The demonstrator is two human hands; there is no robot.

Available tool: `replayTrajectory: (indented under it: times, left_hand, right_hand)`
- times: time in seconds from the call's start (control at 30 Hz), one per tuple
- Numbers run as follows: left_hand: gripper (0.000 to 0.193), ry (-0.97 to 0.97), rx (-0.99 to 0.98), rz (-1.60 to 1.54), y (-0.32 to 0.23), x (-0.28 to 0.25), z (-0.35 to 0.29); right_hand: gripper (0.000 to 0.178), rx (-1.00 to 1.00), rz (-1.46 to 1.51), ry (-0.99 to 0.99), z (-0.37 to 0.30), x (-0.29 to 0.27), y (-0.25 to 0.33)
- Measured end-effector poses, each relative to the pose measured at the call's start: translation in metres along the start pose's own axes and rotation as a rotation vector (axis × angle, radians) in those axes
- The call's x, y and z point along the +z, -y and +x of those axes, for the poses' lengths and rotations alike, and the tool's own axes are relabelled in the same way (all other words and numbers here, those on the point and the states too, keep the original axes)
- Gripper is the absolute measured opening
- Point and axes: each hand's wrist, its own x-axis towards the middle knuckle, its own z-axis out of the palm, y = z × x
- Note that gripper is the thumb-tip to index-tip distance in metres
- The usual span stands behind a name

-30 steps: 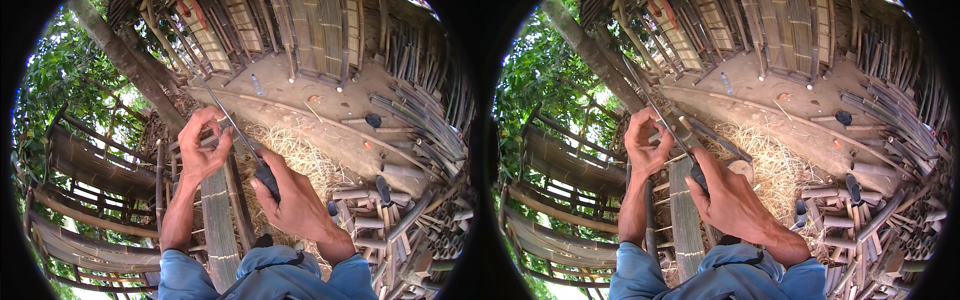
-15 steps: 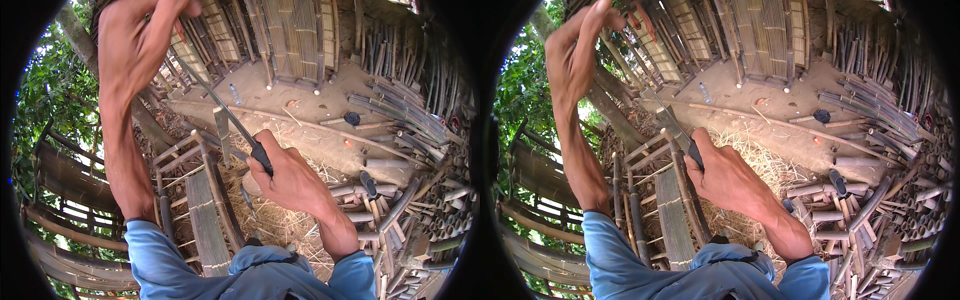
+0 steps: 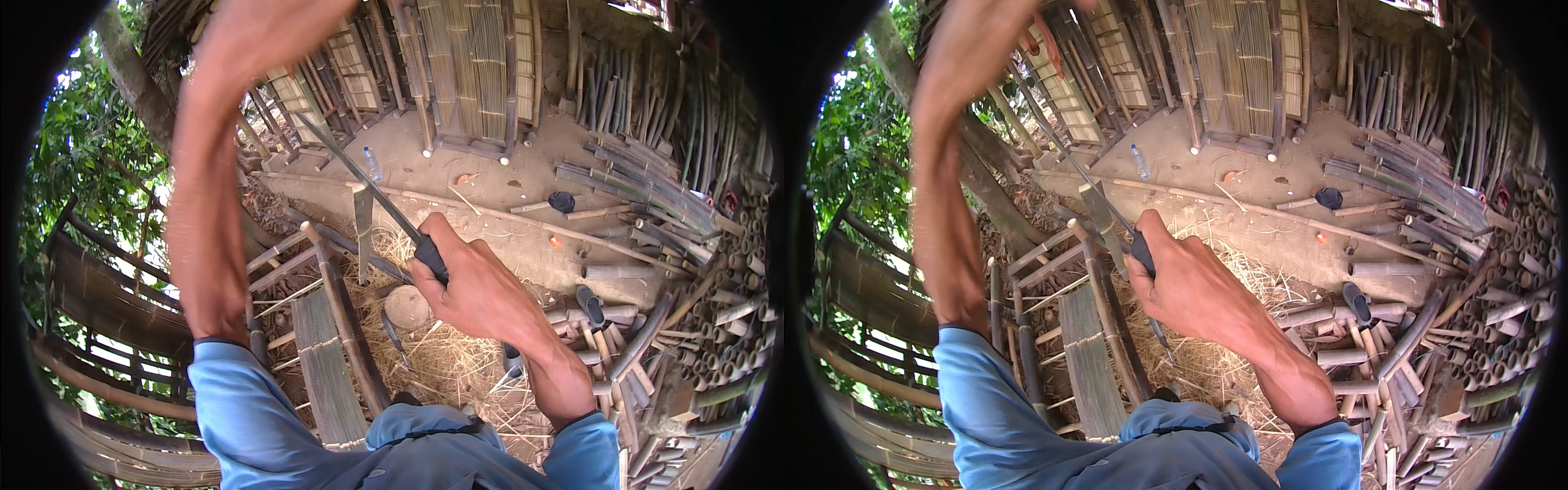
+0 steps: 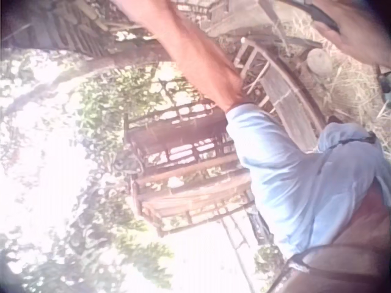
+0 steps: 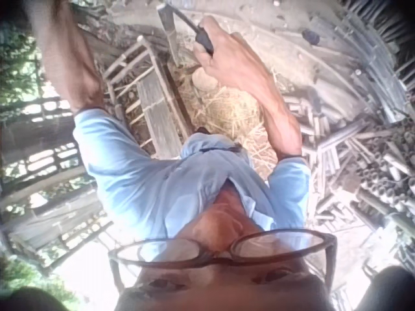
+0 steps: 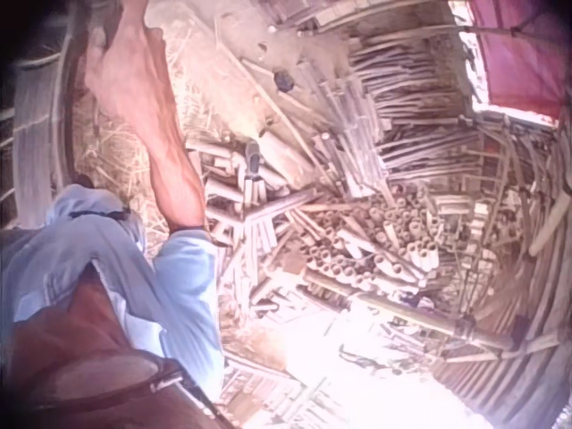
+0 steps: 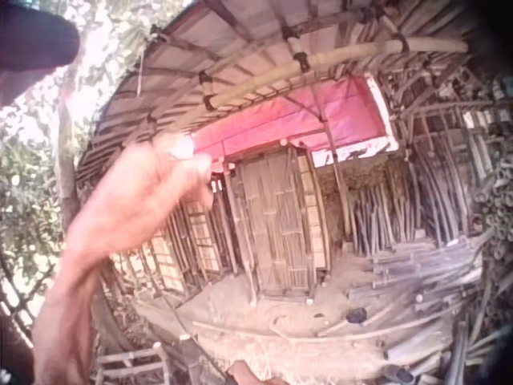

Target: The person splits and scrapes bamboo stalks using a knife to produce thin, pliable strips.

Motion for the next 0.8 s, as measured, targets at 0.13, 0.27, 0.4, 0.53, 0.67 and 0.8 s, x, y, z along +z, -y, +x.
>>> replayTrajectory:
  times: [0.13,0.27,0.4,0.53,0.67,0.8]
  left_hand:
    - [0.049,0.431,-0.227,-0.138,0.062,0.202,-0.135]
    - [0.039,0.55,-0.451,-0.43,0.021,0.182,-0.124]
    - [0.033,0.694,-0.188,-0.33,0.023,0.145,-0.153]
    - [0.022,0.873,-0.146,-0.299,0.013,0.105,-0.16]
    - [0.023,0.747,-0.102,-0.08,0.037,0.129,-0.184]
    - [0.032,0.11,0.085,-0.076,0.073,0.18,-0.21]
  right_hand:
    - [0.029,-0.107,0.045,-0.099,-0.004,0.077,-0.065]
    - [0.034,-0.076,0.24,-0.089,0.017,0.091,-0.13]
    - [0.02,0.283,0.388,0.308,0.022,0.059,-0.135]
    - [0.023,-0.007,-0.056,0.112,0.038,0.05,-0.148]
    - [0.023,-0.014,-0.03,0.05,0.058,0.05,-0.136]
    - [0.017,-0.293,-0.683,-0.326,0.098,0.05,-0.16]
